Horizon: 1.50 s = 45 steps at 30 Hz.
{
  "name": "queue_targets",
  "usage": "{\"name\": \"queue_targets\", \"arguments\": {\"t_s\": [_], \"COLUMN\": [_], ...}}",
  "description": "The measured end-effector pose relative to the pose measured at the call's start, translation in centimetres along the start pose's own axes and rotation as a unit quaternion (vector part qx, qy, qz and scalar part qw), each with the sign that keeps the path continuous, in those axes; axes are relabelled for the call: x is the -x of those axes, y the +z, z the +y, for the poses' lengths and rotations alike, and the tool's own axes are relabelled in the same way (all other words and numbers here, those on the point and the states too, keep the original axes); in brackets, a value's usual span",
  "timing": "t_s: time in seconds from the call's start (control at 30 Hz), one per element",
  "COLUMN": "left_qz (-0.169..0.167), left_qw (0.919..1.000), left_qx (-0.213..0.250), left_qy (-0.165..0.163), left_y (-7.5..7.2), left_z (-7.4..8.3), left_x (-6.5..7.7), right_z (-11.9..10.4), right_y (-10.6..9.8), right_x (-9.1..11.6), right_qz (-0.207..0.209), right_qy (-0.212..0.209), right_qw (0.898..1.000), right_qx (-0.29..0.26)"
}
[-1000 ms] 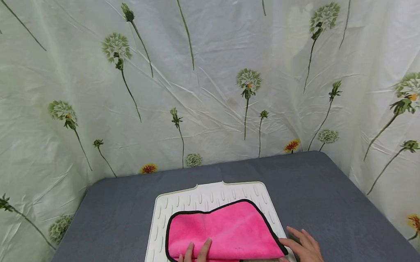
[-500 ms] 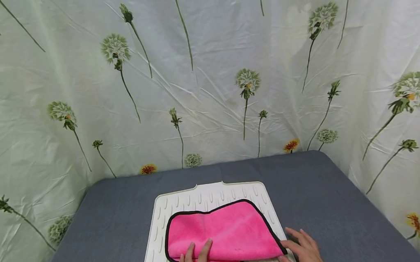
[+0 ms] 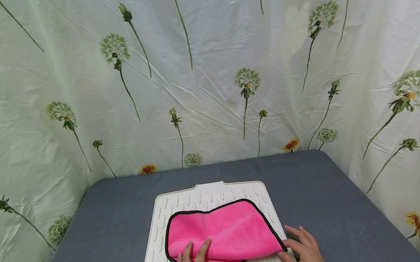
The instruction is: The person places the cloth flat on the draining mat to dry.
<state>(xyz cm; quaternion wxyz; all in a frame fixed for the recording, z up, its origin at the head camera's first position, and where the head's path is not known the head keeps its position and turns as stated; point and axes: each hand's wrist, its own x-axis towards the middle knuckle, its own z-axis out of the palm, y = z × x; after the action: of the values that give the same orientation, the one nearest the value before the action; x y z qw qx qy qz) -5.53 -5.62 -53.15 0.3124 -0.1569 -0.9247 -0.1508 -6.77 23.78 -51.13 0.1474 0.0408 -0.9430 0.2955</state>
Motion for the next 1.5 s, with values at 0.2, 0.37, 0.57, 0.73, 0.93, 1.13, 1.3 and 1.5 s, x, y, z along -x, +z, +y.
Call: {"name": "queue_targets", "arguments": {"t_s": [0.2, 0.37, 0.57, 0.73, 0.93, 1.13, 1.3, 1.5], "left_qz": [-0.056, -0.097, -0.118, -0.072, -0.096, -0.108, -0.138, -0.14], "left_qw": [0.9976, 0.9932, 0.9881, 0.9938, 0.9887, 0.9868, 0.9798, 0.98], "left_qx": [0.032, 0.045, 0.06, 0.044, 0.055, 0.051, 0.058, 0.051], "left_qy": [-0.026, -0.048, -0.079, -0.072, -0.1, -0.11, -0.133, -0.132], "left_y": [-0.9, -1.8, -2.5, -2.5, -2.7, -3.1, -3.5, -3.9], "left_z": [-0.3, -0.8, -1.6, -2.0, -2.7, -3.3, -3.5, -3.9], "left_x": [-0.1, -0.3, -0.4, -0.2, 0.1, 0.1, -0.1, -0.1], "right_z": [0.1, 0.2, 0.5, 0.4, 0.2, 0.0, -0.1, -0.5], "right_y": [0.2, 0.3, 0.5, 0.5, 0.3, 0.2, 0.0, -0.4], "right_x": [0.1, 0.1, 0.3, 0.5, 0.5, 0.2, 0.0, -0.1], "right_qz": [0.027, 0.046, 0.062, 0.086, 0.083, 0.105, 0.109, 0.1], "right_qy": [-0.017, -0.043, -0.068, -0.08, -0.069, -0.09, -0.098, -0.074], "right_qw": [0.999, 0.998, 0.995, 0.993, 0.994, 0.99, 0.989, 0.992], "right_qx": [0.004, 0.013, 0.03, 0.022, 0.013, 0.021, 0.022, 0.021]}}
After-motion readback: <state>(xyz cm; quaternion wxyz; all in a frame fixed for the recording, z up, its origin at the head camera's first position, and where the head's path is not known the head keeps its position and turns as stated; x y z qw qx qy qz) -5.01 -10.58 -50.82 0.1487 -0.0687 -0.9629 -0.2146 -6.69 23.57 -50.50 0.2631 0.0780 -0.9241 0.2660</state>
